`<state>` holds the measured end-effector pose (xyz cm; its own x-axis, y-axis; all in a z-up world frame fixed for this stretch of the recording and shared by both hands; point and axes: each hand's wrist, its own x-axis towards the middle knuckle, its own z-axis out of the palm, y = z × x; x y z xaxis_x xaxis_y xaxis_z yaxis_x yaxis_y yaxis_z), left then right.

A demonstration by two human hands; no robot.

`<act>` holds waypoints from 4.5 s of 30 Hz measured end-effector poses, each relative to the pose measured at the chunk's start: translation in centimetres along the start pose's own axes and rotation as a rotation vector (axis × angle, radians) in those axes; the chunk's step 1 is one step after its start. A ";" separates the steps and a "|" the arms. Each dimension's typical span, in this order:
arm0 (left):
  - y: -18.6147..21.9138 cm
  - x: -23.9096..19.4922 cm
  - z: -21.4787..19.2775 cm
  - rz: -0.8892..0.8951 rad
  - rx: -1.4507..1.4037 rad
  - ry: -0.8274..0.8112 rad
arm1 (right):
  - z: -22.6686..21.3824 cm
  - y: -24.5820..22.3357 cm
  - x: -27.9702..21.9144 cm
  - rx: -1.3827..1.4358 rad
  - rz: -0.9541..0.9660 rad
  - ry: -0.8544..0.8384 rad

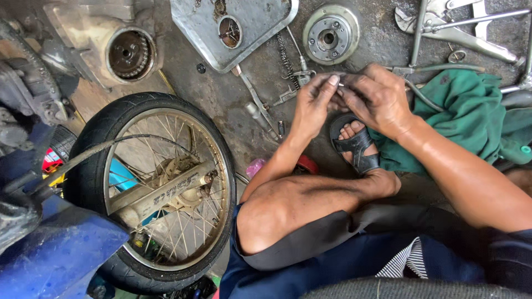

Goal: The person works on a motorcycle brake assembly, repeatedly inserting and adjusting small metal components into the hub using both hands. They handle a brake drum, springs, and pins, occasionally picking up and placing down tools and parts on the floor.

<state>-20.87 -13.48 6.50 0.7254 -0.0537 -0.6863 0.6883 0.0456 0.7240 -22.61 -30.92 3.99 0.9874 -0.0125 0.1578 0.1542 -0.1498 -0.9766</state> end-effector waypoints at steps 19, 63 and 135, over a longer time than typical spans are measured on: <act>1.1 -0.1 0.2 -0.223 -0.097 -0.068 | -1.1 0.2 -0.5 -0.307 0.093 -0.159; 1.7 -0.1 -6.1 -0.105 -0.190 0.028 | 3.9 1.8 8.2 -0.713 -0.079 -0.115; -3.8 0.8 -8.0 -0.049 0.035 0.082 | 1.3 3.5 14.5 -1.101 -0.793 -0.766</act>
<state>-22.87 -5.69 2.67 0.6901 0.0269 -0.7232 0.7233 0.0095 0.6905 -7.72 -30.31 2.67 0.5040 0.8556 0.1178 0.8634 -0.5026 -0.0438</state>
